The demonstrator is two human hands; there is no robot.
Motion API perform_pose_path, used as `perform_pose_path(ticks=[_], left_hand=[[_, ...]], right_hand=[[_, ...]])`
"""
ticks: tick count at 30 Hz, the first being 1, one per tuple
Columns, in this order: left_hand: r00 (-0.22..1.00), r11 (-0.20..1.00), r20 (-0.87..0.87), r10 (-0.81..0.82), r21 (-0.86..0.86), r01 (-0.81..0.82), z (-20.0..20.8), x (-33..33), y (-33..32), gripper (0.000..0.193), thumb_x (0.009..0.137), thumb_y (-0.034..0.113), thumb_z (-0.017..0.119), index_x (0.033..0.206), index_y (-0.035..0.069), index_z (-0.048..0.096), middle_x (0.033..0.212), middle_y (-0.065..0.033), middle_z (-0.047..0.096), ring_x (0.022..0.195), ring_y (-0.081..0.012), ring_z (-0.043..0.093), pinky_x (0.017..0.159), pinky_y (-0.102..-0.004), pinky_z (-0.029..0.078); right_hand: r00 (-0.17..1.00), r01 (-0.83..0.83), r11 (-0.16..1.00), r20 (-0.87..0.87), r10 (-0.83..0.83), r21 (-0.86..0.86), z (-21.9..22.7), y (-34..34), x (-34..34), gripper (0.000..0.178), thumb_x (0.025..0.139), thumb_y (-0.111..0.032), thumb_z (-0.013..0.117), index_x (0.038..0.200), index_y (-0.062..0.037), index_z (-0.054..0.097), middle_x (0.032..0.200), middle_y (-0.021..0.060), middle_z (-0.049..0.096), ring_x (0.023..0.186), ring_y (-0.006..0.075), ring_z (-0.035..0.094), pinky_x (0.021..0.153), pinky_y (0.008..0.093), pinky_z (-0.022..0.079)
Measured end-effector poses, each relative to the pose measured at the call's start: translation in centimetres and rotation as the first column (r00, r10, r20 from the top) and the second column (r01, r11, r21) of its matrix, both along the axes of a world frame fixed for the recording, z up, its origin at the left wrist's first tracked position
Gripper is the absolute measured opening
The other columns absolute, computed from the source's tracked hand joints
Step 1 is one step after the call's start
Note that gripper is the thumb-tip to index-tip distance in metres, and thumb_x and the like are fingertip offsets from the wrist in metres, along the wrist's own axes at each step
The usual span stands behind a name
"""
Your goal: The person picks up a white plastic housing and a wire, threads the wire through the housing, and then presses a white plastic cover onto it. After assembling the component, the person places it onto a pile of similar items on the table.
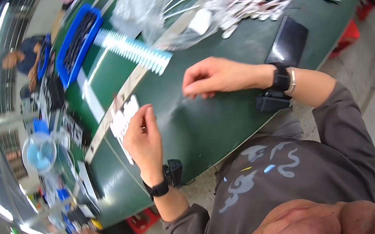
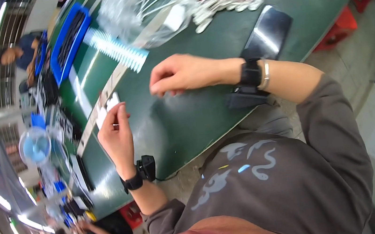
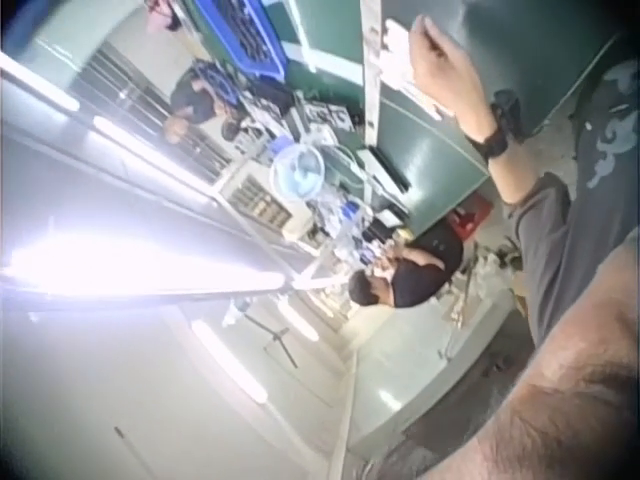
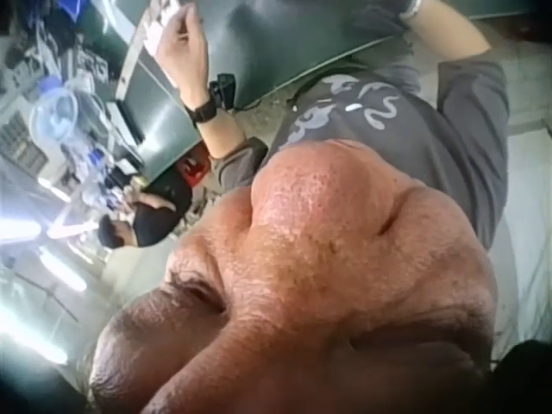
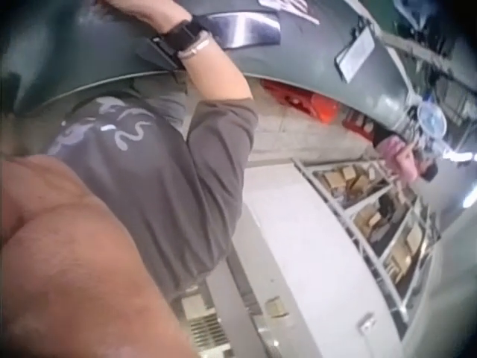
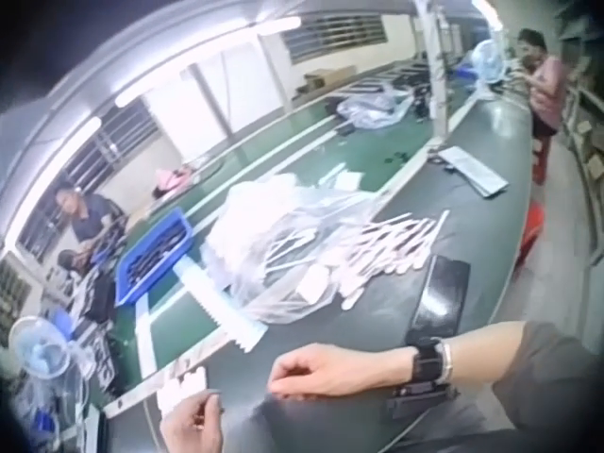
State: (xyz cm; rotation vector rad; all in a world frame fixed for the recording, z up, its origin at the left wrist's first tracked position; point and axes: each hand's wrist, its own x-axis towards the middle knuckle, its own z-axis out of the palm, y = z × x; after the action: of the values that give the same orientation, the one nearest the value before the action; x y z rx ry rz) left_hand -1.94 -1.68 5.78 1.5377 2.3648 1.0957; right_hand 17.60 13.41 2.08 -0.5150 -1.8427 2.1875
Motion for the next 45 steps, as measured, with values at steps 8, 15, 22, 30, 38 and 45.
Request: perform_pose_path(ticks=[8, 15, 22, 30, 38, 45], left_hand=[[0.769, 0.794, -0.244, -0.59, -0.004, 0.608, 0.3, 6.1, 9.3, 0.013, 0.085, 0.009, 0.065, 0.095, 0.003, 0.069, 0.089, -0.0127, 0.067, 0.084, -0.0315, 0.063, 0.073, -0.0396, 0.052], [0.684, 0.713, -0.264, -0.68, -0.02, 0.701, -2.8, 11.7, 15.1, 0.009, 0.087, 0.01, 0.064, 0.092, 0.003, 0.067, 0.089, -0.0134, 0.065, 0.087, -0.0329, 0.063, 0.073, -0.0425, 0.051], [0.764, 0.833, -0.351, -0.541, -0.1, 0.544, -4.5, 11.2, 18.9, 0.02, 0.088, 0.022, 0.067, 0.097, 0.004, 0.071, 0.093, -0.0156, 0.068, 0.084, -0.0356, 0.065, 0.074, -0.0417, 0.05], [0.787, 0.825, -0.253, -0.563, -0.125, 0.551, -4.0, 11.7, 19.3, 0.025, 0.087, 0.028, 0.068, 0.095, 0.004, 0.071, 0.092, -0.0149, 0.068, 0.083, -0.0344, 0.066, 0.073, -0.0428, 0.051], [0.797, 0.833, -0.259, -0.546, -0.072, 0.548, -4.5, 12.8, 22.2, 0.024, 0.087, 0.026, 0.066, 0.097, 0.005, 0.072, 0.093, -0.0157, 0.068, 0.084, -0.035, 0.066, 0.074, -0.0432, 0.051], [0.766, 0.857, -0.414, -0.491, -0.072, 0.511, -4.5, 10.9, 23.1, 0.019, 0.084, 0.018, 0.065, 0.093, 0.003, 0.071, 0.092, -0.0177, 0.066, 0.083, -0.0368, 0.066, 0.074, -0.0454, 0.052]], right_hand=[[0.979, -0.037, 0.983, -0.189, 0.072, 0.181, 5.8, 0.1, 6.2, 0.016, 0.096, -0.018, 0.062, 0.102, -0.0033, 0.065, 0.09, -0.0003, 0.065, 0.078, 0.0049, 0.058, 0.071, 0.0225, 0.048], [0.84, 0.543, 0.783, -0.168, -0.517, 0.303, 5.5, 4.6, 16.0, 0.017, 0.1, -0.02, 0.056, 0.102, -0.0056, 0.064, 0.087, -0.0004, 0.063, 0.074, 0.0042, 0.055, 0.068, 0.0199, 0.045], [0.779, 0.626, 0.762, -0.09, -0.62, 0.164, 2.4, 4.6, 19.6, 0.02, 0.101, -0.025, 0.056, 0.099, -0.0062, 0.062, 0.085, -0.0029, 0.06, 0.07, 0.0024, 0.052, 0.066, 0.018, 0.043], [0.795, 0.604, 0.765, -0.108, -0.596, 0.225, 2.0, 4.9, 18.1, 0.02, 0.1, -0.025, 0.056, 0.098, -0.0059, 0.062, 0.085, -0.0025, 0.061, 0.07, 0.0022, 0.052, 0.066, 0.0179, 0.043], [0.797, 0.601, 0.766, -0.102, -0.595, 0.225, 2.2, 4.6, 18.1, 0.021, 0.1, -0.026, 0.056, 0.098, -0.0058, 0.063, 0.085, -0.002, 0.061, 0.071, 0.0021, 0.053, 0.067, 0.0176, 0.043], [0.776, 0.624, 0.743, -0.077, -0.626, 0.243, 1.8, 4.7, 19.5, 0.021, 0.1, -0.026, 0.056, 0.098, -0.0057, 0.063, 0.085, -0.002, 0.061, 0.07, 0.0023, 0.053, 0.067, 0.0179, 0.044]])
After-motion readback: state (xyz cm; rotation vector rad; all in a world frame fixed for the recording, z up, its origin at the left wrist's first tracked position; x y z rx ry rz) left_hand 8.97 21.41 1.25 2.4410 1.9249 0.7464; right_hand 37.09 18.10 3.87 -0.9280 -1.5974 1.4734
